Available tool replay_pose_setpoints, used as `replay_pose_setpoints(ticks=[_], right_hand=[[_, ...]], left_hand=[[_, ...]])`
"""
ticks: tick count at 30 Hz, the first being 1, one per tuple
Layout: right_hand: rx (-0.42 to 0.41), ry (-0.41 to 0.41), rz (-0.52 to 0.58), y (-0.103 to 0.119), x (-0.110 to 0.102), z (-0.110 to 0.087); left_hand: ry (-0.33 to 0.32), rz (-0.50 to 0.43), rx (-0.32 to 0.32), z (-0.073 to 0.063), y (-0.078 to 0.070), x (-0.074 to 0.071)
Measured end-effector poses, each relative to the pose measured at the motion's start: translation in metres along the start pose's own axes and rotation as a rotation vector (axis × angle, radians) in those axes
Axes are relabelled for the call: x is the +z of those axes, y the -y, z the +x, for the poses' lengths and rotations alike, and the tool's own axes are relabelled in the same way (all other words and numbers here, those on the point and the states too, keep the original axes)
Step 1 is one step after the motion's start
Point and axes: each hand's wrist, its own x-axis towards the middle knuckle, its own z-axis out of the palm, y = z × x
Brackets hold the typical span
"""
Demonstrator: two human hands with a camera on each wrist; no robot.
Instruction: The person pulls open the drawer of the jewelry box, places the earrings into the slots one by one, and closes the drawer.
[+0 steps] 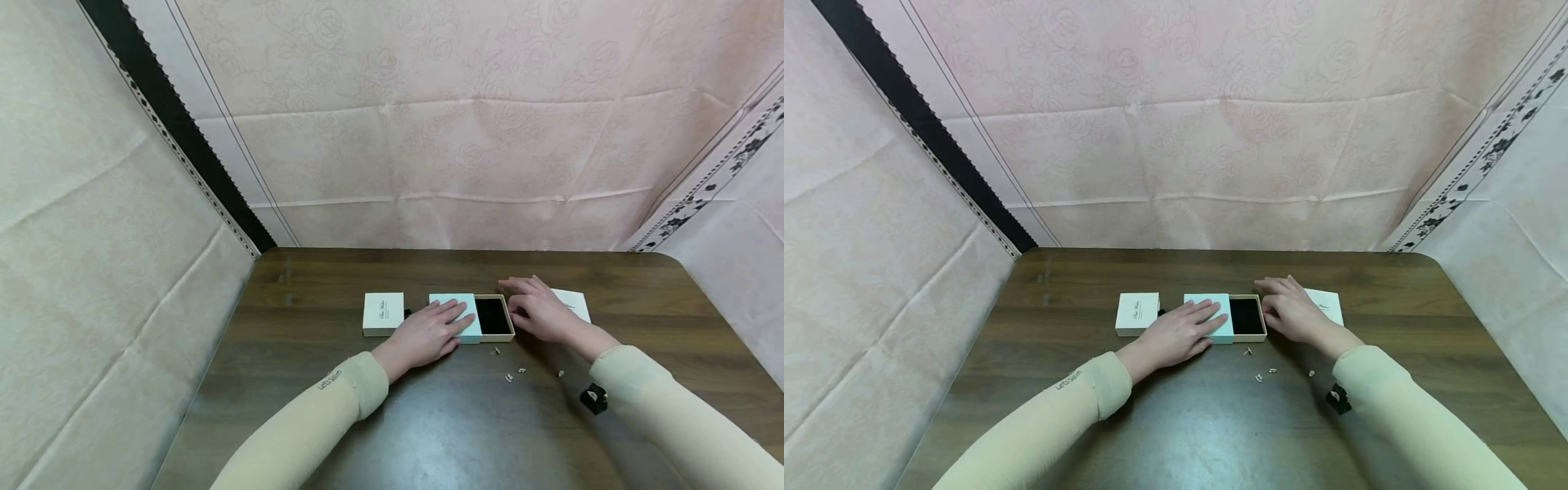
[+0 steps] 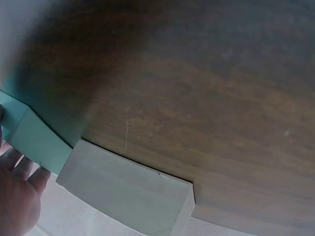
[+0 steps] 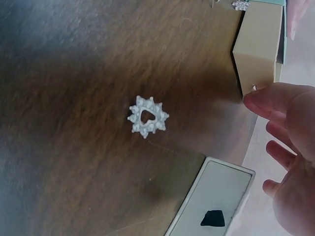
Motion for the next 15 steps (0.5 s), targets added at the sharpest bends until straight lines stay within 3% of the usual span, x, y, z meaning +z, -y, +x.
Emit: replay_pose_setpoints(ticks=[15], right_hand=[[0.034, 0.043, -0.060, -0.0052, -0.0071, -0.0060]], left_hand=[[-0.029, 0.000, 0.014, -0.0012, 0.0027, 0.0010]])
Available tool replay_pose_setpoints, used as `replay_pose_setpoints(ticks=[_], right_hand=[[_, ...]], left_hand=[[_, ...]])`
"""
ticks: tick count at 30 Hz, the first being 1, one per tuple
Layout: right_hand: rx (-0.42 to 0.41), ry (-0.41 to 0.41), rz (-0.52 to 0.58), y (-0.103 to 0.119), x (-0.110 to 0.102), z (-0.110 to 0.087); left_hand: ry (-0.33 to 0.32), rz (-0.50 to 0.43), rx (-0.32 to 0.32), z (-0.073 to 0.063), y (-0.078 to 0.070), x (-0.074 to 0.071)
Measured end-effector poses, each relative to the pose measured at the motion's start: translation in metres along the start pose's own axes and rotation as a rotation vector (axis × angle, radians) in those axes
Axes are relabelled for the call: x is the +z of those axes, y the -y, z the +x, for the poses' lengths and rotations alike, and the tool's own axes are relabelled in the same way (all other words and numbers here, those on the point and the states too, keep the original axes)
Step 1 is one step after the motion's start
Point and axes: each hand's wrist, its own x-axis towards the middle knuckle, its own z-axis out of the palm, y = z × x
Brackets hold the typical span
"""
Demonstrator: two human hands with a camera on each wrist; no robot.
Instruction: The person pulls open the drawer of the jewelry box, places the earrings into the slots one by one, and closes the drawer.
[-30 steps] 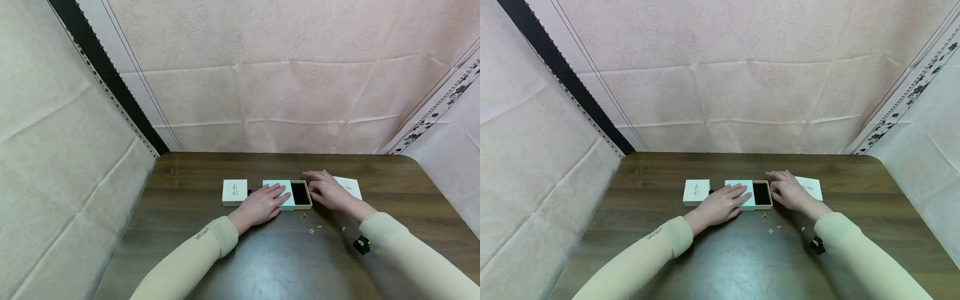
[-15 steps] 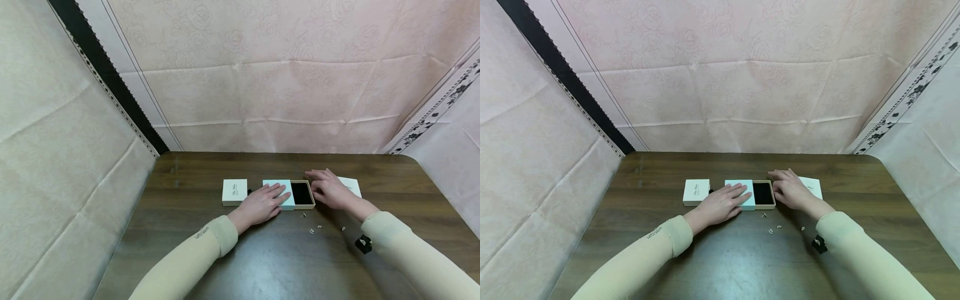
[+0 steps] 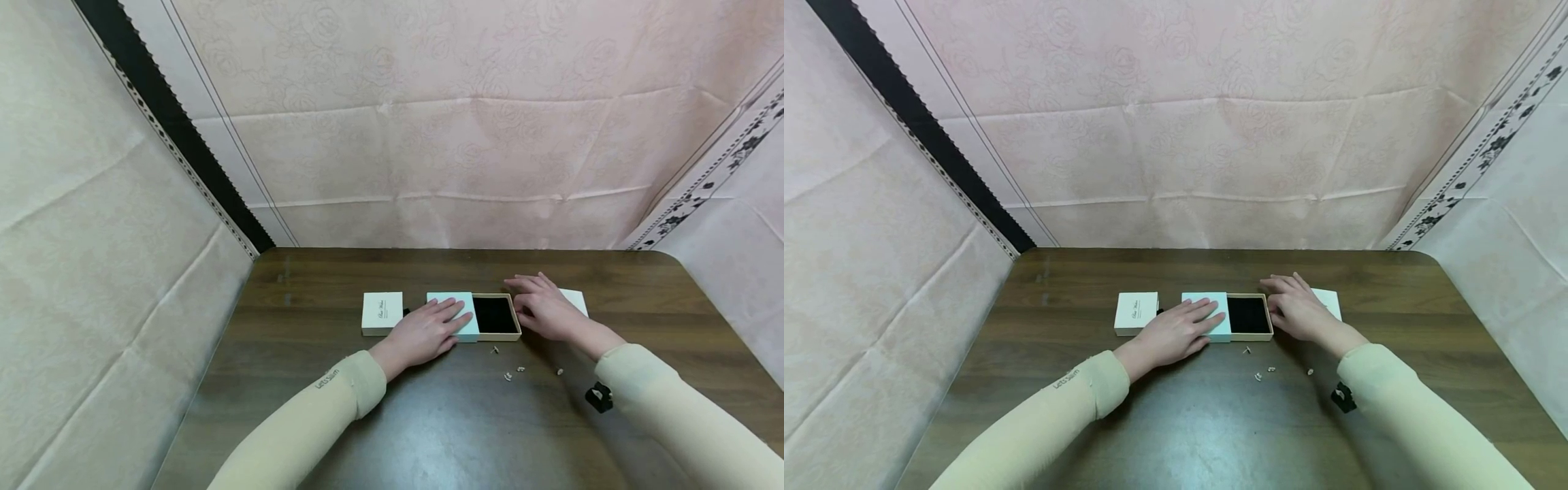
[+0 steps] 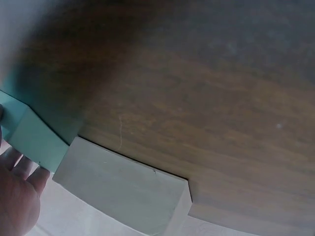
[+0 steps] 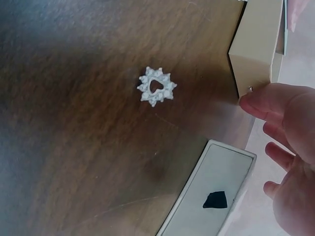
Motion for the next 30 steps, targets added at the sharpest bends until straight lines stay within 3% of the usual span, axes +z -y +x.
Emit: replay_pose_setpoints(ticks=[16, 25, 30], right_hand=[[0.003, -0.004, 0.005, -0.004, 0.002, 0.001], [0.033, 0.006, 0.014, 0.001, -0.006, 0.000], [0.038, -0.027, 0.023, 0.004, -0.013, -0.004]], left_hand=[[0.013, -0.024, -0.005, 0.001, 0.002, 0.001], [0.006, -0.035, -0.003, 0.000, 0.002, 0.001], [0.012, -0.034, -0.004, 0.000, 0.002, 0.000]])
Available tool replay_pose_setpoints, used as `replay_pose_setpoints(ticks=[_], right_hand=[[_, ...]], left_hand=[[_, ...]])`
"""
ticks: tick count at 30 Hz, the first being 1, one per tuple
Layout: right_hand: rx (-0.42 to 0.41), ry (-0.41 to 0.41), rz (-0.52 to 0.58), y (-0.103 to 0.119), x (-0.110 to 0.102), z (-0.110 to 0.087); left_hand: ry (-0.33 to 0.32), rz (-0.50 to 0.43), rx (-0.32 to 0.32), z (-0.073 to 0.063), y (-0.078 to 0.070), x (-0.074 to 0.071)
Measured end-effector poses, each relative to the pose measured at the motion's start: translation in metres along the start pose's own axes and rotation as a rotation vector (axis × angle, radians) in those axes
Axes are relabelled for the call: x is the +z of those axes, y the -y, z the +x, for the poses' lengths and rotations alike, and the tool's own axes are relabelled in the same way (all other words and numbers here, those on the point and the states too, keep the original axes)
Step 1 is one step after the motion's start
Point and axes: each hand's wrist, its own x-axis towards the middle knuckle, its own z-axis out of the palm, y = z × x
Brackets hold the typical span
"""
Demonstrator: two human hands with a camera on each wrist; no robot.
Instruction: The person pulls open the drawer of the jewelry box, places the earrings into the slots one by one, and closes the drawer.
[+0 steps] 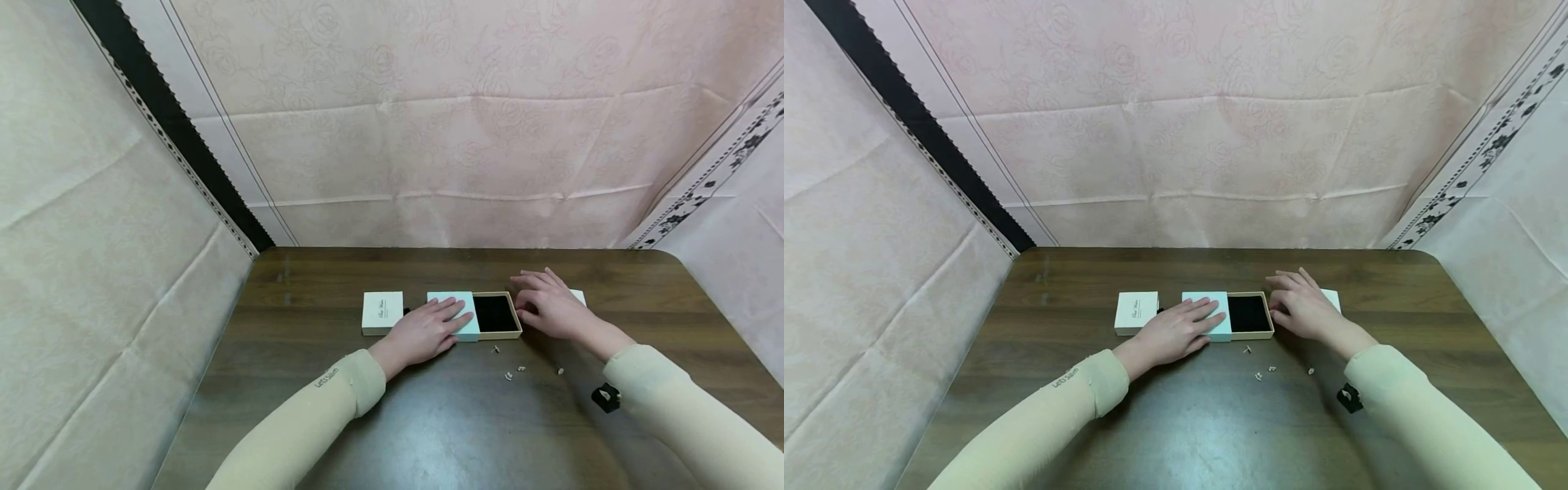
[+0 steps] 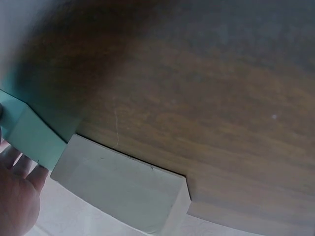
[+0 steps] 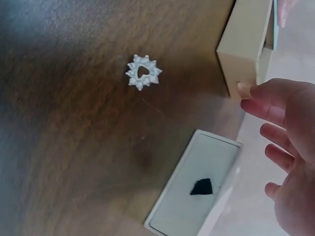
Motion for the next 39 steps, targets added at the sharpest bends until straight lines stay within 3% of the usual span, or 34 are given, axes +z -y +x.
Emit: replay_pose_setpoints(ticks=[9, 15, 25, 39], right_hand=[[-0.143, -0.141, -0.003, 0.010, -0.006, -0.009], [-0.235, -0.186, -0.019, 0.020, -0.002, -0.016], [-0.322, -0.162, -0.065, 0.038, 0.003, -0.023], [-0.345, -0.099, -0.112, 0.048, 0.012, -0.027]], left_hand=[[-0.003, -0.003, 0.000, -0.001, 0.000, 0.002], [0.008, 0.003, 0.000, -0.002, -0.001, 0.002], [0.016, 0.014, 0.005, -0.001, -0.001, 0.001], [0.020, 0.026, 0.003, 0.000, 0.000, -0.003]])
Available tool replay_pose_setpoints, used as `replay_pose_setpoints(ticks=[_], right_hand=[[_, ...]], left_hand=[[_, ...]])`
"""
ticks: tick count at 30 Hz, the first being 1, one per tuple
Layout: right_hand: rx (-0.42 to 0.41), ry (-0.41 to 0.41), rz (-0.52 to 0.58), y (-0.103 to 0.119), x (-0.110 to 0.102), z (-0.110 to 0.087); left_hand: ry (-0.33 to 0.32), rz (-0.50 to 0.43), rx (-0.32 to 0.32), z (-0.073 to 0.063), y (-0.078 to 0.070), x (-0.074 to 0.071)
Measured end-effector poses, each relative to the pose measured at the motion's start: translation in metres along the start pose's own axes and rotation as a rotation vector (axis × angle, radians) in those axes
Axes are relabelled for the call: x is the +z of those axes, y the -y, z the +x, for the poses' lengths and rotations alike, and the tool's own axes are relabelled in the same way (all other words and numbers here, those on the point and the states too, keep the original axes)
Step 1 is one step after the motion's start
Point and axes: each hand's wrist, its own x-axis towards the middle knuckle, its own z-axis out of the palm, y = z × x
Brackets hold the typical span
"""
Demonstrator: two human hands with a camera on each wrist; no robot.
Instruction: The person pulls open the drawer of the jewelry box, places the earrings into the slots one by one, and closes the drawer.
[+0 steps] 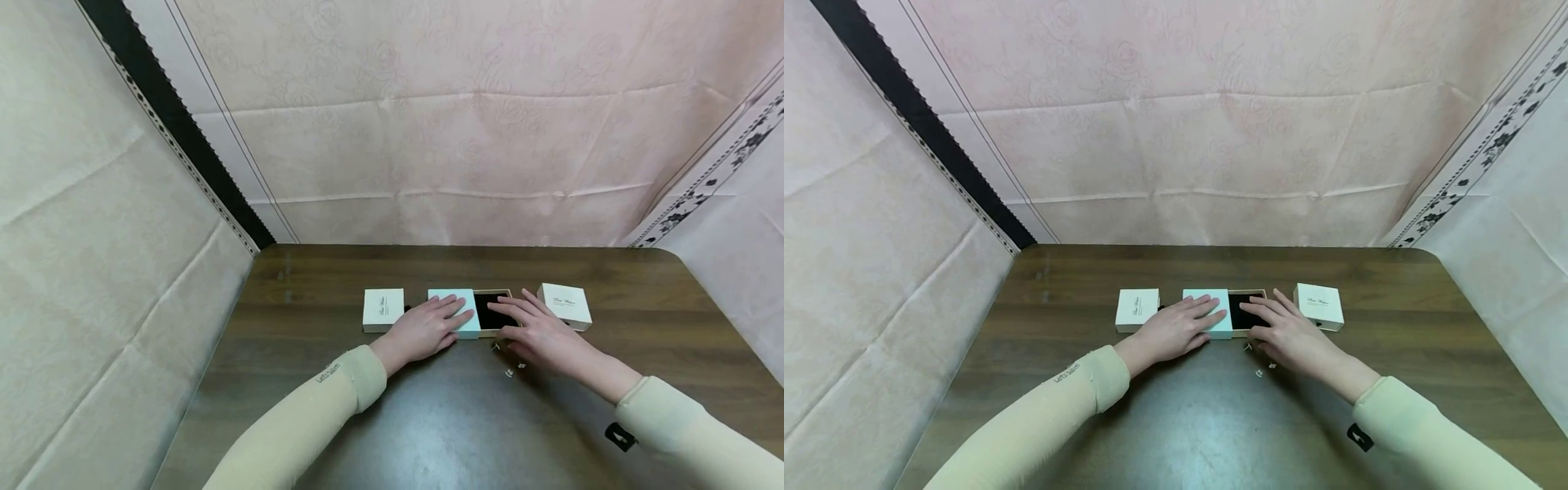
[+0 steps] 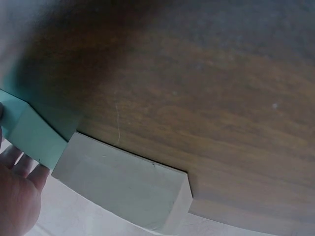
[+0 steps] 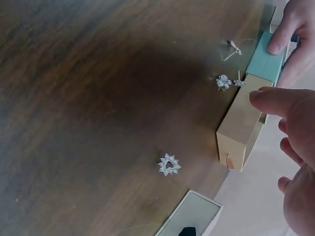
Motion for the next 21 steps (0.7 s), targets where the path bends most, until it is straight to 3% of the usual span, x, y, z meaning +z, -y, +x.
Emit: replay_pose_setpoints(ticks=[21], right_hand=[[-0.028, -0.026, -0.009, -0.001, 0.013, -0.002]], left_hand=[[-0.002, 0.000, 0.007, 0.001, 0.002, 0.003]])
